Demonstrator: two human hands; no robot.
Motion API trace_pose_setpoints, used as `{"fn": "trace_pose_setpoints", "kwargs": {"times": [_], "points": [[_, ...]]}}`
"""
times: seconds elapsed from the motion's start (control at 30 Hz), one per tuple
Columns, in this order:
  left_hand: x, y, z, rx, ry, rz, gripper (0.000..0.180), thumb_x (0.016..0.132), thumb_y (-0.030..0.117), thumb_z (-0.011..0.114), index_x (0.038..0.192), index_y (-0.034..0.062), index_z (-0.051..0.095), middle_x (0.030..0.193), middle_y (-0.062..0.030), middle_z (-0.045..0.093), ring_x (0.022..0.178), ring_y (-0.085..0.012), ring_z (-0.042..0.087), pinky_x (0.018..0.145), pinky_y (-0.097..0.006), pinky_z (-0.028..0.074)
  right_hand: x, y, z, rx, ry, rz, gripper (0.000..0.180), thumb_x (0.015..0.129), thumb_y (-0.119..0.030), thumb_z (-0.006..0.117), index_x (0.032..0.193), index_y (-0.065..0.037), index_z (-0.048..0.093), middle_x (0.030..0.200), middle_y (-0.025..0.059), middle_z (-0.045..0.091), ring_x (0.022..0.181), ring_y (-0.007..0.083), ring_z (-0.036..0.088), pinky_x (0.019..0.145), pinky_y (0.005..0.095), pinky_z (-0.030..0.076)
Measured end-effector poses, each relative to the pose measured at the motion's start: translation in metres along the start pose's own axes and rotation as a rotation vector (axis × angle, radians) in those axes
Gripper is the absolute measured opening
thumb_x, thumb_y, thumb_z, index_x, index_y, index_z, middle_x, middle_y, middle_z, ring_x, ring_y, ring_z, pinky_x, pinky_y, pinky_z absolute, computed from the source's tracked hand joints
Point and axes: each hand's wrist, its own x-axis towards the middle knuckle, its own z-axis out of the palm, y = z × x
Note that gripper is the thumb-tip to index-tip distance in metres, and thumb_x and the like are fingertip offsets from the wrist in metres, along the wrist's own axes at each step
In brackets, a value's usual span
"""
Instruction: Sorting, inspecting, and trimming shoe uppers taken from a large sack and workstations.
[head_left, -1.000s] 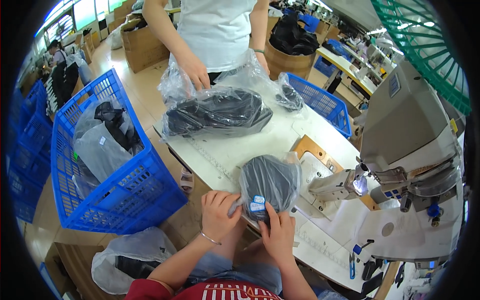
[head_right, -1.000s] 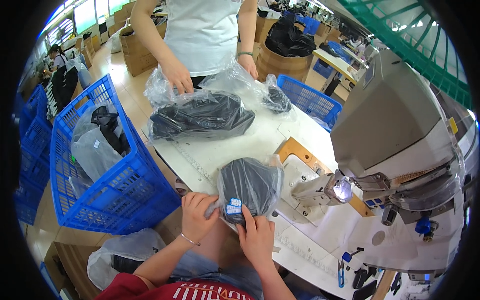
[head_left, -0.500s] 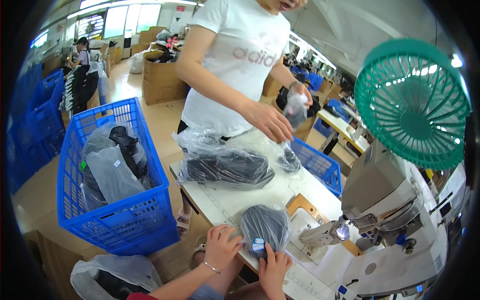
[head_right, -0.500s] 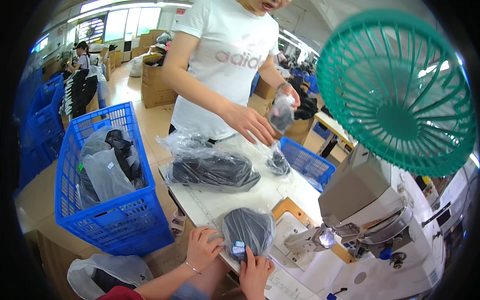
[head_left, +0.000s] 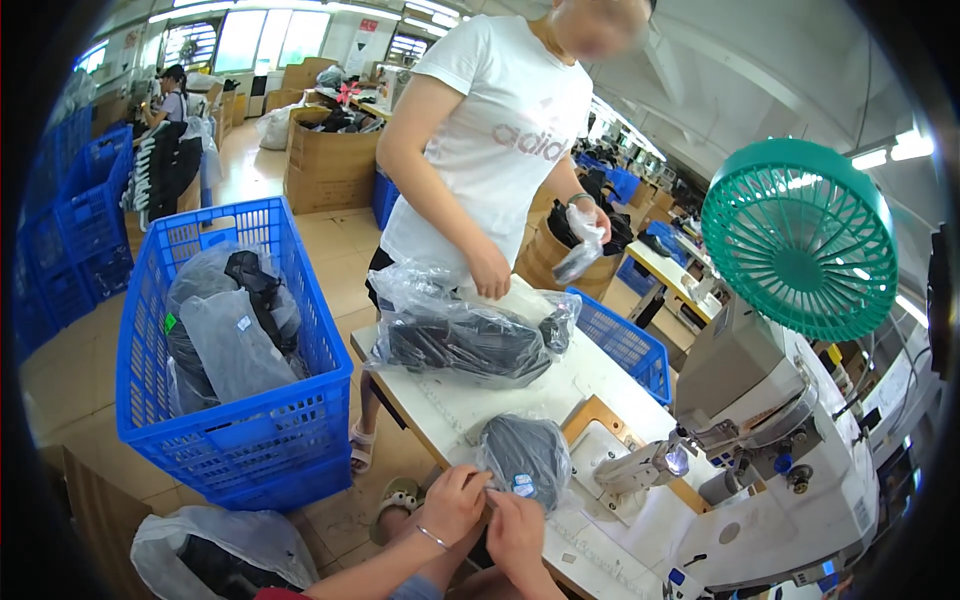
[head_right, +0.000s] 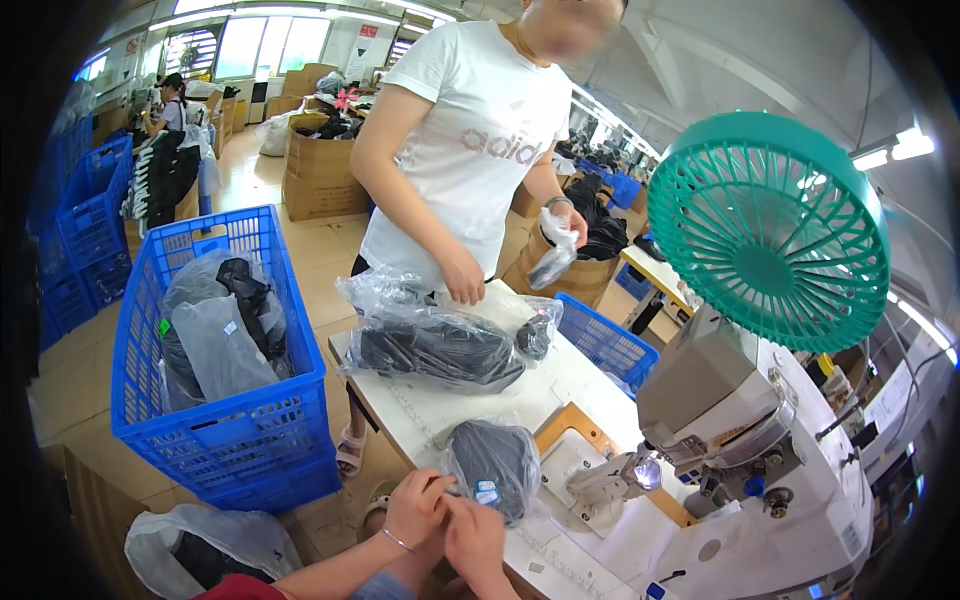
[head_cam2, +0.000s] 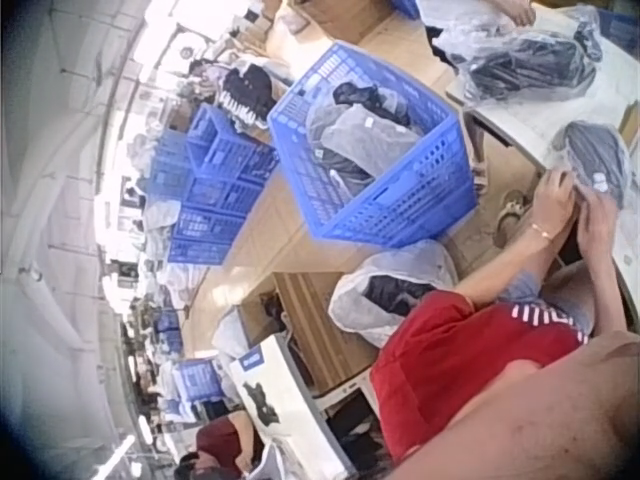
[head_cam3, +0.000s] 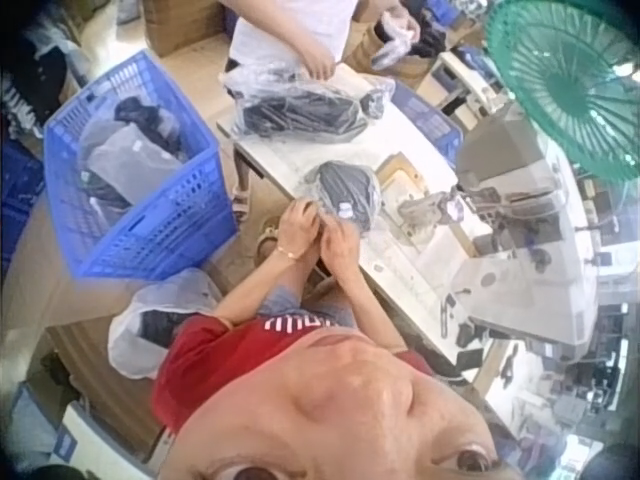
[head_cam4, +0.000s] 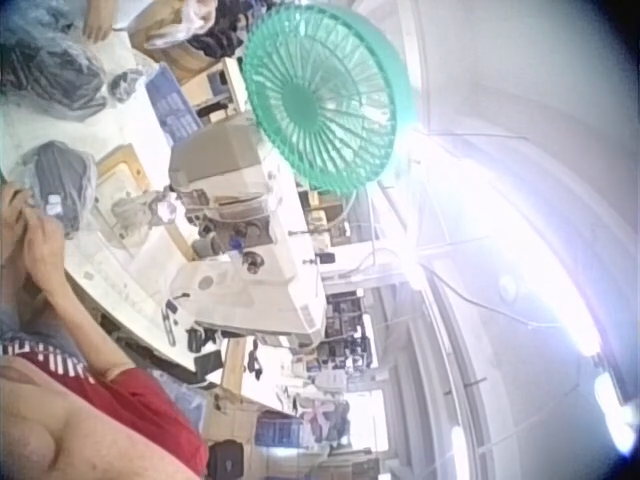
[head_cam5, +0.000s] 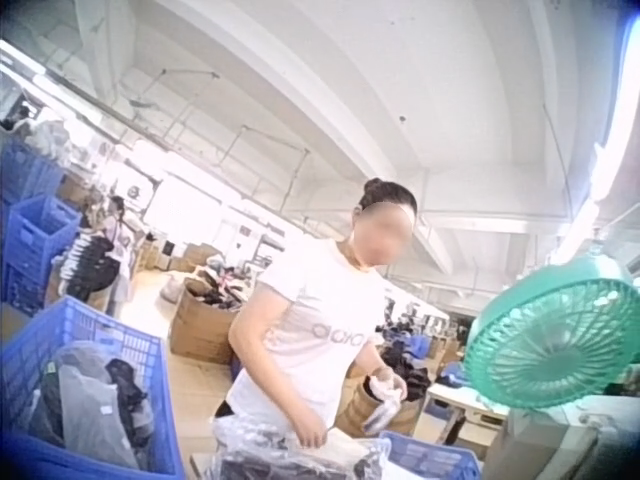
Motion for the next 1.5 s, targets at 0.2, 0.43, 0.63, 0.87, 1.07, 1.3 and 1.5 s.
{"fn": "trace_pose_setpoints", "kwargs": {"times": [0.2, 0.43, 0.63, 0.87, 1.07, 1.3, 1.5], "points": [[-0.007, -0.006, -0.009, 0.013, 0.059, 0.034, 0.023, 0.070, 0.007, 0.065, 0.093, 0.0079, 0.064, 0.094, -0.0081, 0.059, 0.086, -0.0294, 0.059, 0.076, -0.041, 0.048, 0.011, -0.008, 0.026, 0.223, -0.033, 0.069, 0.032, 0.078, 0.003, 0.060, 0.110, -0.004, 0.055, 0.099, 0.0156, 0.060, 0.092, 0.0355, 0.060, 0.076, 0.0415, 0.050], [-0.005, -0.008, -0.008, 0.018, 0.073, -0.128, 0.023, 0.071, 0.008, 0.064, 0.093, 0.0083, 0.063, 0.089, -0.0064, 0.061, 0.085, -0.0285, 0.058, 0.076, -0.040, 0.047, 0.018, 0.004, 0.018, 0.120, -0.069, -0.037, 0.027, 0.078, -0.001, 0.063, 0.104, -0.003, 0.057, 0.098, 0.0136, 0.061, 0.087, 0.0307, 0.060, 0.075, 0.0378, 0.050], [0.001, -0.008, -0.012, 0.044, 0.081, 0.008, 0.023, 0.071, 0.009, 0.065, 0.094, 0.0061, 0.060, 0.091, -0.0100, 0.062, 0.085, -0.0298, 0.058, 0.076, -0.041, 0.047, 0.019, 0.017, 0.018, 0.064, -0.108, -0.108, 0.029, 0.073, -0.004, 0.067, 0.101, -0.003, 0.057, 0.092, 0.0099, 0.063, 0.083, 0.0266, 0.061, 0.071, 0.0364, 0.050], [0.015, 0.004, -0.014, 0.134, -0.019, -0.057, 0.020, 0.075, 0.010, 0.065, 0.094, 0.0054, 0.061, 0.088, -0.0115, 0.060, 0.081, -0.0316, 0.058, 0.074, -0.040, 0.050, 0.035, 0.031, 0.009, 0.041, -0.069, -0.262, 0.030, 0.073, -0.003, 0.064, 0.102, -0.004, 0.057, 0.092, 0.0077, 0.064, 0.082, 0.0225, 0.063, 0.068, 0.0334, 0.052], [0.022, -0.017, -0.001, -0.107, -0.038, -0.220, 0.017, 0.081, 0.011, 0.062, 0.097, 0.0046, 0.062, 0.085, -0.0139, 0.060, 0.078, -0.0326, 0.059, 0.069, -0.039, 0.049, 0.050, 0.025, -0.002, 0.069, -0.116, -0.342, 0.025, 0.071, -0.003, 0.066, 0.096, -0.005, 0.059, 0.091, 0.0065, 0.065, 0.076, 0.0211, 0.063, 0.065, 0.0318, 0.052], [0.043, -0.026, -0.010, -0.474, -0.322, -0.425, 0.014, 0.080, 0.011, 0.060, 0.086, -0.0014, 0.063, 0.082, -0.0133, 0.060, 0.071, -0.0258, 0.059, 0.066, -0.034, 0.048, 0.065, 0.036, -0.008, -0.140, -0.088, -0.495, 0.019, 0.076, -0.011, 0.059, 0.094, -0.006, 0.057, 0.088, 0.0046, 0.059, 0.078, 0.0175, 0.060, 0.065, 0.0287, 0.051], [0.042, -0.007, -0.017, -0.130, -0.145, -0.066, 0.020, 0.077, 0.012, 0.065, 0.092, 0.0000, 0.063, 0.079, -0.0131, 0.059, 0.072, -0.0307, 0.061, 0.067, -0.039, 0.050, 0.062, 0.049, -0.003, -0.185, -0.218, -0.418, 0.016, 0.070, -0.009, 0.066, 0.080, -0.007, 0.053, 0.075, 0.0048, 0.054, 0.072, 0.0212, 0.059, 0.059, 0.0332, 0.050]]}}
